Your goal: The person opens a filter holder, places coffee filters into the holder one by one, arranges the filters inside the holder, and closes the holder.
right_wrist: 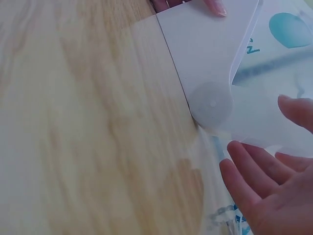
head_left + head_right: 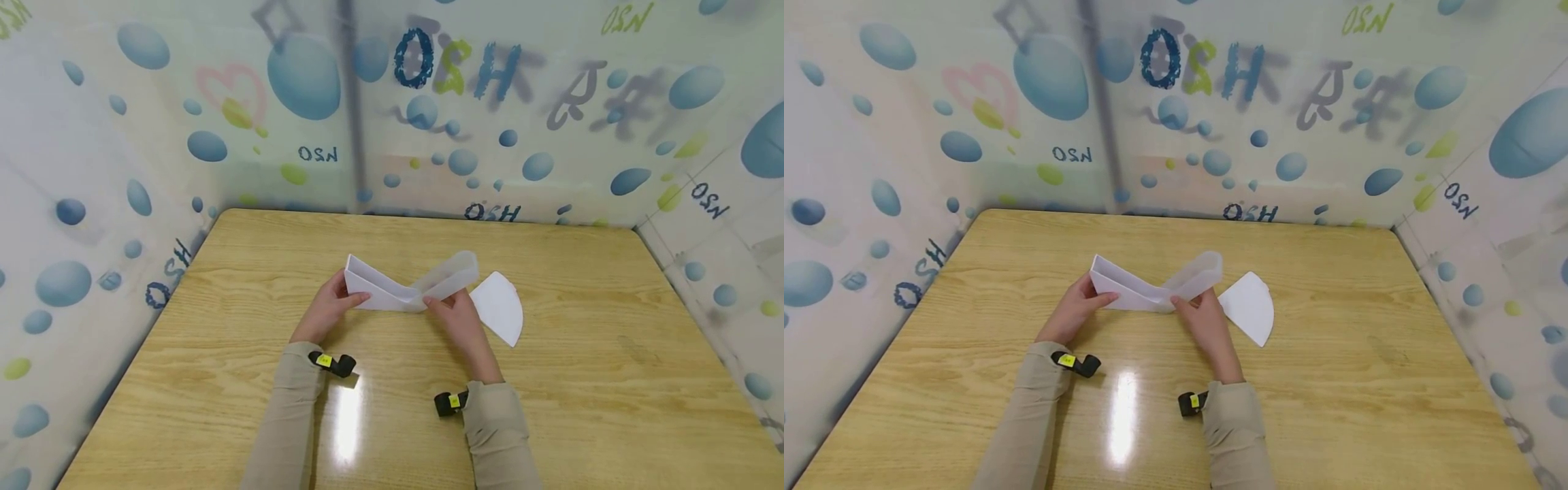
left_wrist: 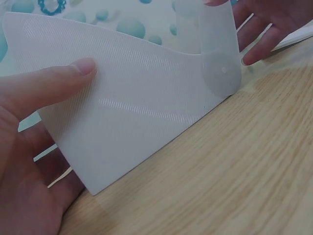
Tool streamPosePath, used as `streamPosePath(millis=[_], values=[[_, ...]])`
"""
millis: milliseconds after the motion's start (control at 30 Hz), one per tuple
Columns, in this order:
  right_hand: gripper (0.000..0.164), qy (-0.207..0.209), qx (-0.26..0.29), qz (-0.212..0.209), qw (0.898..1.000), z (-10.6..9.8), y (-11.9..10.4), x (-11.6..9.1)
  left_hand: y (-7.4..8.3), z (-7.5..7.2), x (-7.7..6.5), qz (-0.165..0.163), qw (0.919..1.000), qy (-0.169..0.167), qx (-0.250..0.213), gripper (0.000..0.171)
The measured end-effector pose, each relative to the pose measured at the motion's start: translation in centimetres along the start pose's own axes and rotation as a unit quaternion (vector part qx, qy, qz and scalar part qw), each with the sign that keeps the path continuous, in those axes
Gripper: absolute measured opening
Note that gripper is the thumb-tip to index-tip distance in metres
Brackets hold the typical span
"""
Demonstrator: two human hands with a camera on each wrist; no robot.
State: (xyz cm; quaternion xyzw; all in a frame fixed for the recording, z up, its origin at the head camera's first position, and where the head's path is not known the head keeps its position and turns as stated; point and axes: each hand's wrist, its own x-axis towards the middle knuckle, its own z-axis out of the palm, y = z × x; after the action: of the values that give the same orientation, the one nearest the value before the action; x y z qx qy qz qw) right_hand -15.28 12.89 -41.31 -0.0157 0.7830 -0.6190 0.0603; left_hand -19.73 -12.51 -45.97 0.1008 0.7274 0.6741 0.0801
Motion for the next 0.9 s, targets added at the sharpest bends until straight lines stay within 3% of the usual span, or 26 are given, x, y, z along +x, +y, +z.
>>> streamPosePath(millis=[167,500,667,900], values=[[0.049,0.012,0.016,-0.007,1.000,0.0,2.1,1.0,0.3,0.0,-0.1,-0.005,1.0000,-0.001,-0.001,0.046],[0.046,0.025,0.043,-0.003,0.999,0.0,2.5,1.3,1.9,0.3,-0.7,-0.015,0.9998,-0.004,0.016,0.045],[0.046,0.023,0.100,0.006,0.995,-0.2,2.8,1.5,0.6,0.0,0.1,-0.021,0.9997,0.001,0.014,0.046],[0.046,0.020,0.116,0.015,0.993,-0.2,3.0,1.6,-0.1,-0.1,0.1,-0.012,0.9998,0.004,0.017,0.048]])
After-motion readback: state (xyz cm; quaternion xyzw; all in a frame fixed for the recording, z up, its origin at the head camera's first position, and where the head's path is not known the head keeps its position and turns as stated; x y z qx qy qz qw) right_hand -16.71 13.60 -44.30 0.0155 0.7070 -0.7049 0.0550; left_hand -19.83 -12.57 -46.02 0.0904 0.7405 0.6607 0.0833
